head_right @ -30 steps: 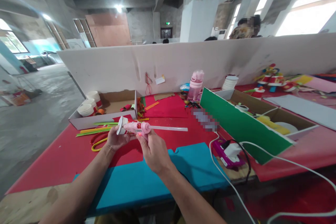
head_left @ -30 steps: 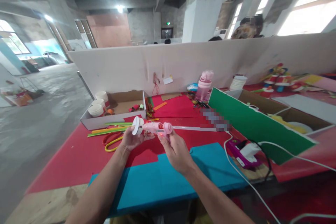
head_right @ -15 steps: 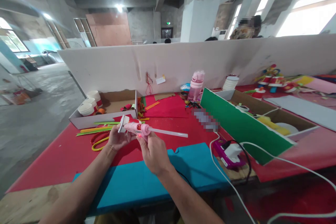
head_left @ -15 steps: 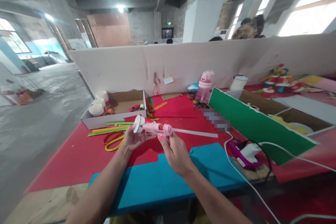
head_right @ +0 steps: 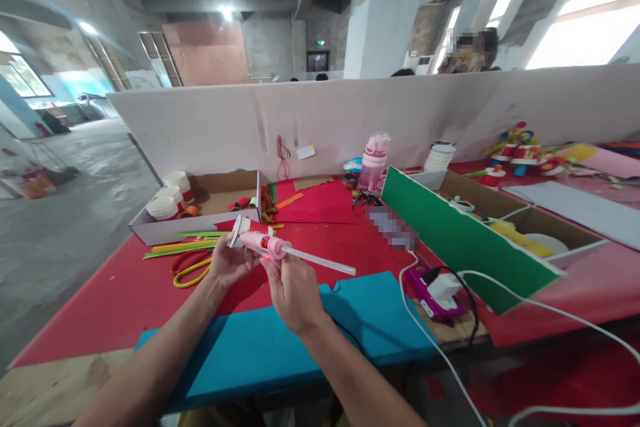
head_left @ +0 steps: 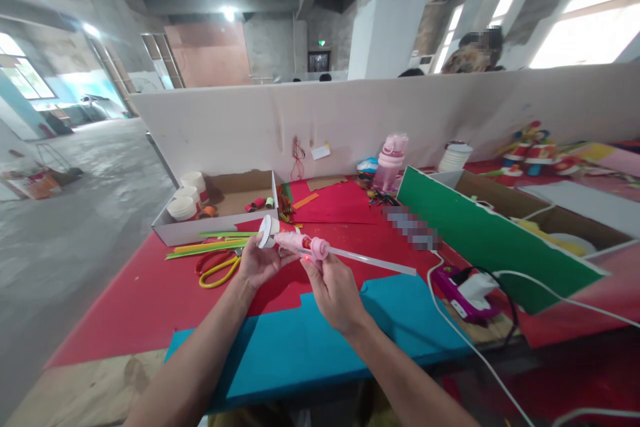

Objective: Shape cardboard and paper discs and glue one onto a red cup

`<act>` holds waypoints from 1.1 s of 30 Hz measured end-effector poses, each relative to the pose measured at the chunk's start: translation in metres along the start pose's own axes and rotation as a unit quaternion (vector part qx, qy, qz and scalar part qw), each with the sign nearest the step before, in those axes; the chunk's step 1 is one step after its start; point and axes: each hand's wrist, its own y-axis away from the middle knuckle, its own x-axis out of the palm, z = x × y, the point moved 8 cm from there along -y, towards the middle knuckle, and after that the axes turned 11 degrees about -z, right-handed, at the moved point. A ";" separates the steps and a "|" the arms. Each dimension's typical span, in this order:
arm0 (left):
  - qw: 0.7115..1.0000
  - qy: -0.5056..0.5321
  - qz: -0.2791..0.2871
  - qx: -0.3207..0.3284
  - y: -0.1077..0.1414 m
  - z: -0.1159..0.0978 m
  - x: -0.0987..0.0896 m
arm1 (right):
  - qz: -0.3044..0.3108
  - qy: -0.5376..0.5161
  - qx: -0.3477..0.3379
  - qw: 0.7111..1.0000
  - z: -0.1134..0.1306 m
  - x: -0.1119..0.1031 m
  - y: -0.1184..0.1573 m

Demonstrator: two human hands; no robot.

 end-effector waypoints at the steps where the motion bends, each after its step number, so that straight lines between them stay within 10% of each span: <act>1: 1.000 0.007 -0.003 0.003 0.000 0.000 0.000 | -0.003 0.006 -0.003 1.000 0.000 0.000 0.000; 33: 0.997 -0.053 0.048 0.008 0.000 -0.004 -0.011 | 0.014 -0.069 0.060 0.996 -0.003 -0.014 -0.021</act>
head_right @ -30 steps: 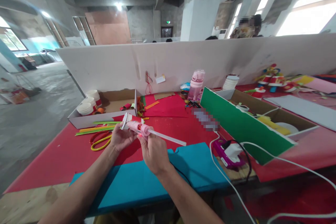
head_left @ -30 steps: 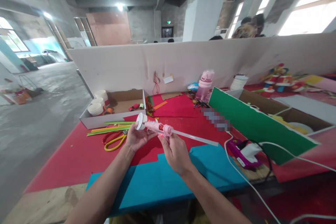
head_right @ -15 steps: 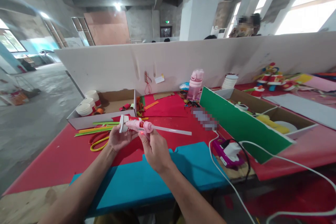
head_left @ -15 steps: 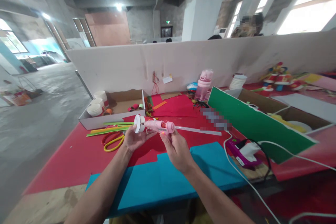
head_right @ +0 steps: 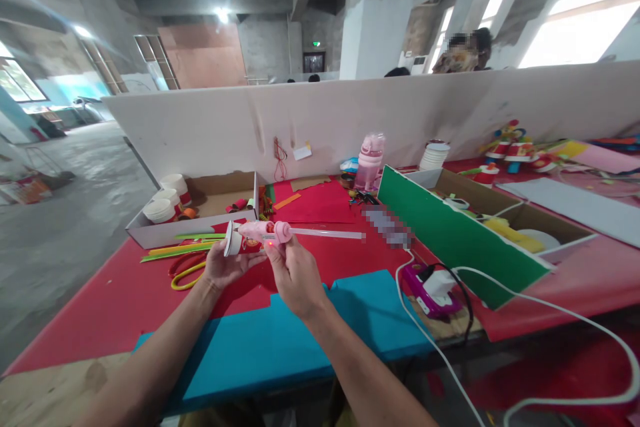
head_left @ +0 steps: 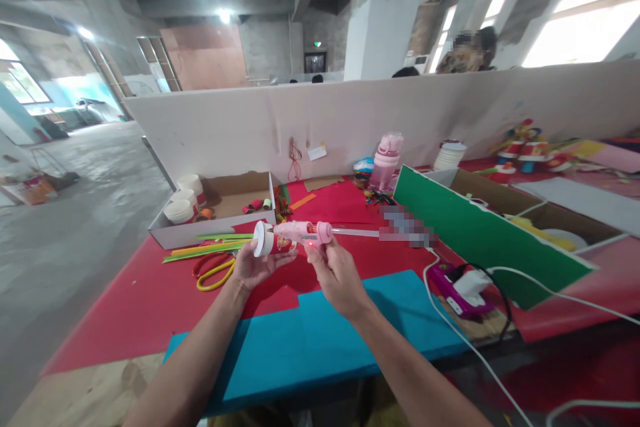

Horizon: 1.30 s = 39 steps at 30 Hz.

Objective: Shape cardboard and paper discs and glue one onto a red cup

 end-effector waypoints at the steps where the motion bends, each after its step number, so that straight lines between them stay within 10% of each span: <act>1: 1.000 0.002 -0.002 0.002 0.000 0.000 0.000 | -0.001 0.001 -0.003 1.000 0.001 0.000 0.000; 39: 1.000 0.021 -0.019 0.009 -0.001 -0.001 0.002 | -0.002 0.005 -0.009 1.000 0.000 0.006 0.009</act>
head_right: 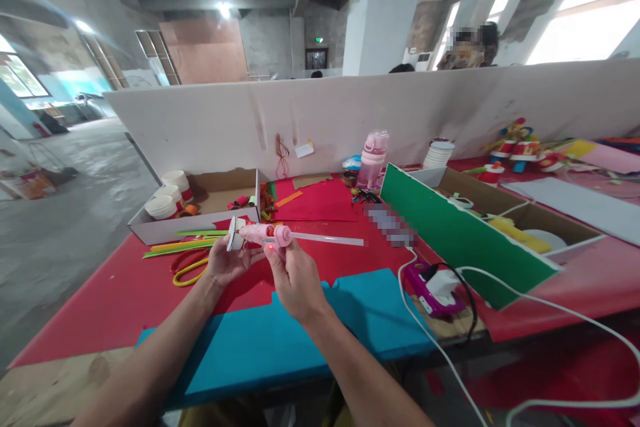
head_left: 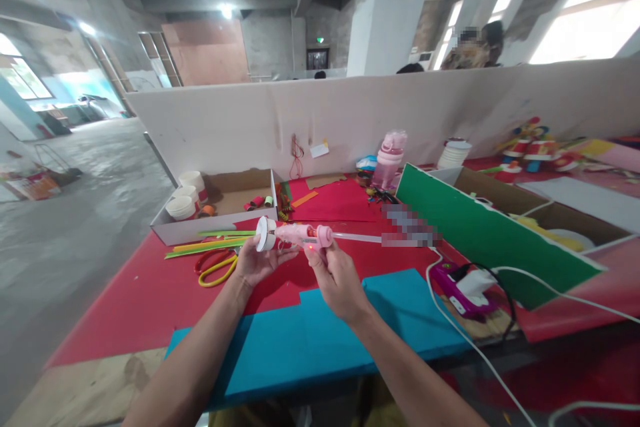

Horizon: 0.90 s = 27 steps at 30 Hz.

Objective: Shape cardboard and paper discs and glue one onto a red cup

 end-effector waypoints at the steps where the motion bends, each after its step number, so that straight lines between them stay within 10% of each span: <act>1: 1.000 -0.002 -0.003 -0.002 0.000 0.000 0.000 | 0.001 0.000 -0.003 1.000 0.000 0.000 0.000; 27: 0.999 0.025 0.003 -0.028 0.000 0.006 0.006 | -0.011 0.000 -0.007 1.000 -0.005 0.005 0.010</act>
